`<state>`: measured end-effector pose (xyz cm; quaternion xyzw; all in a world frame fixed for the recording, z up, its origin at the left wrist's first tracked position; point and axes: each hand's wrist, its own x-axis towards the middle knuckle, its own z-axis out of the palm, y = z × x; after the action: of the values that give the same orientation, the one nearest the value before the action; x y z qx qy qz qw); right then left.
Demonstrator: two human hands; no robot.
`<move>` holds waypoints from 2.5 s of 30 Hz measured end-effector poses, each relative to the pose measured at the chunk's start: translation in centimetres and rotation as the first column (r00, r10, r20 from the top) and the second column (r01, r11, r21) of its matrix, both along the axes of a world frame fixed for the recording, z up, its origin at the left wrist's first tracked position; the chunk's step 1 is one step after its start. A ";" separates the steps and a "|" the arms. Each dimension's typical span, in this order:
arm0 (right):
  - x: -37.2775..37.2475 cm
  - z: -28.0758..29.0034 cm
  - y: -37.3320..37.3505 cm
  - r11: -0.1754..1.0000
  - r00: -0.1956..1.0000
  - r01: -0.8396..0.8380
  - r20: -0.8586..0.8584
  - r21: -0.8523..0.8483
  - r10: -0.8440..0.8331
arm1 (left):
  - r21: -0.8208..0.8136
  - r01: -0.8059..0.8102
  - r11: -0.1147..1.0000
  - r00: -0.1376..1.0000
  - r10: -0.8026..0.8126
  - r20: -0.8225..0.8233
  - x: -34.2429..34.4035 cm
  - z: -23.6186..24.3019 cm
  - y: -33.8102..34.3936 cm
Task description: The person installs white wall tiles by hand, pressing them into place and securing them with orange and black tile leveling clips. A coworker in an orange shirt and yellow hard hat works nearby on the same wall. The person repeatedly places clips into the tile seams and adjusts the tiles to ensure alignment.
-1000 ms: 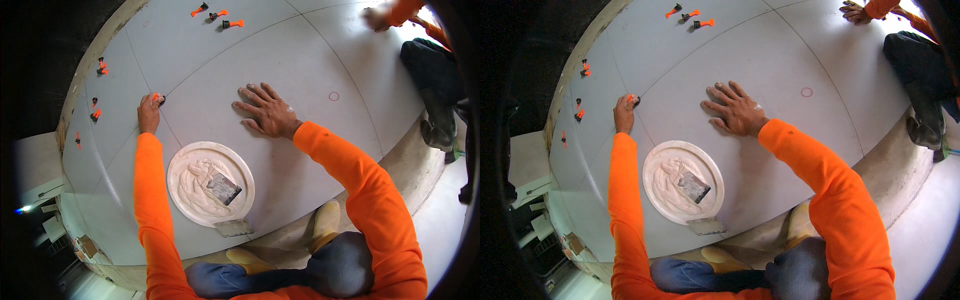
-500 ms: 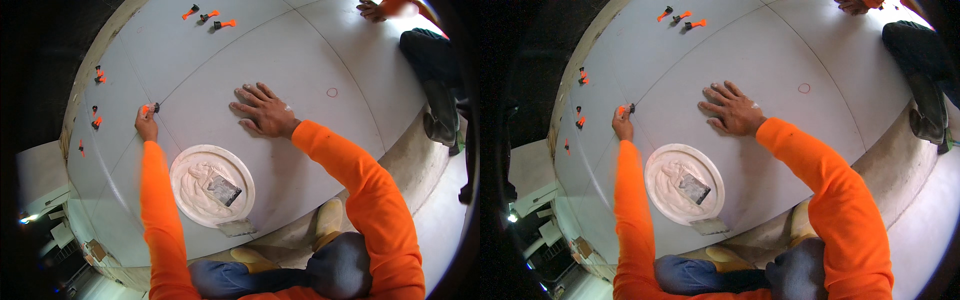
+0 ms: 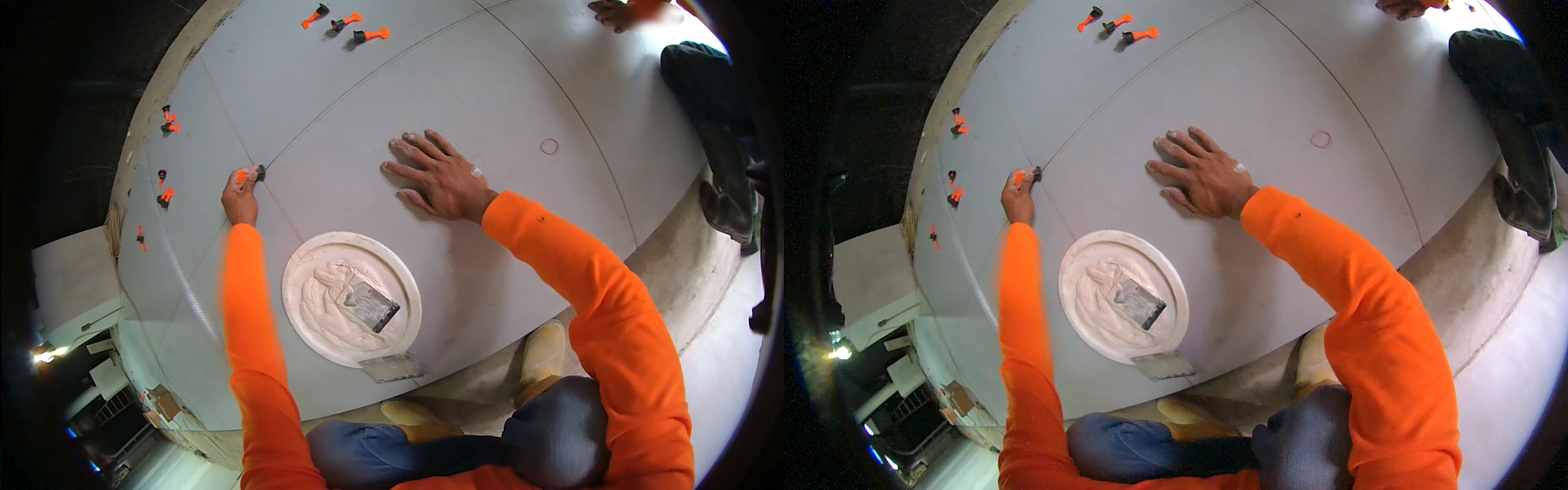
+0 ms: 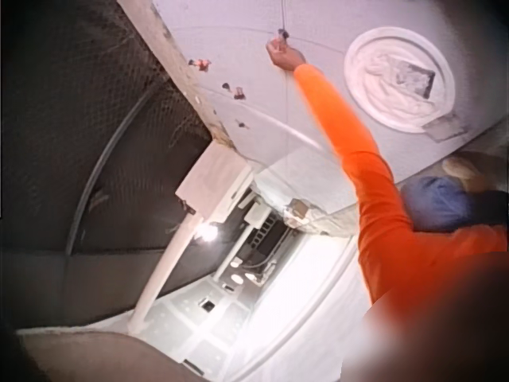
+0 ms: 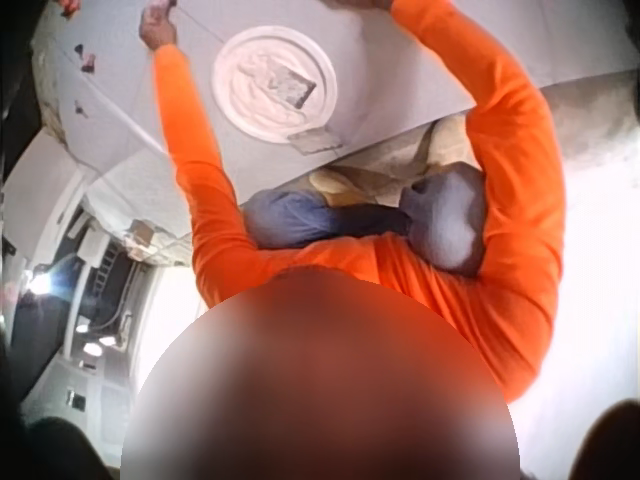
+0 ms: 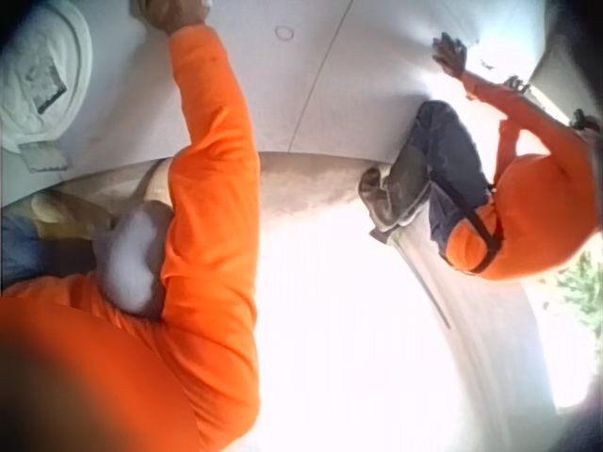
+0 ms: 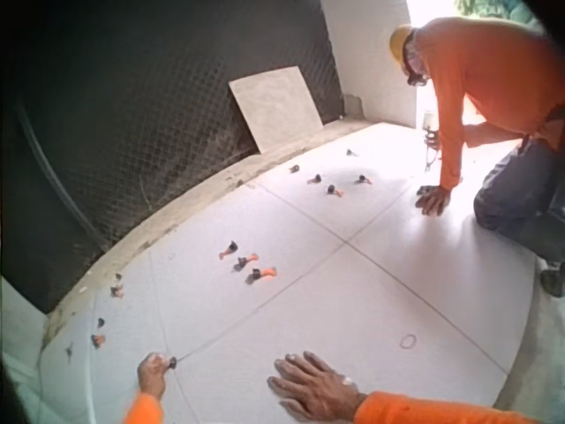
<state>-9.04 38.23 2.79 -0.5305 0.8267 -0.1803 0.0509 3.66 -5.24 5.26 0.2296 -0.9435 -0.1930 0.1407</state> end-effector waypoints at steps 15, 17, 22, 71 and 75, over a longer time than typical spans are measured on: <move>-0.1 0.1 0.0 0.999 1.000 0.020 -0.012 -0.048 -0.020 | -0.451 0.135 0.882 0.968 -0.021 0.249 0.6 -1.1 -1.9; 0.0 0.1 0.0 0.999 1.000 0.020 0.005 -0.034 -0.020 | -0.225 0.022 0.974 0.990 0.011 0.143 0.6 -0.6 -1.1; 0.0 -0.1 0.0 0.998 1.000 0.022 -0.009 -0.057 -0.022 | -0.259 0.075 0.963 0.962 -0.001 0.274 -0.2 0.6 -0.7; 2.9 8.2 -40.6 0.677 0.927 -0.276 0.001 0.682 0.376 | -0.178 -0.631 0.755 0.736 0.655 0.173 19.7 -4.1 -2.1; 2.2 8.0 -39.0 0.653 0.674 -0.526 -0.202 0.545 0.711 | -0.099 -0.646 0.757 0.741 0.653 0.154 19.9 -4.5 -2.1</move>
<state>-6.83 -0.80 10.75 -0.7836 0.5988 0.1540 0.0605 23.59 -7.30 0.76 0.5572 -0.8168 -0.0917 0.1183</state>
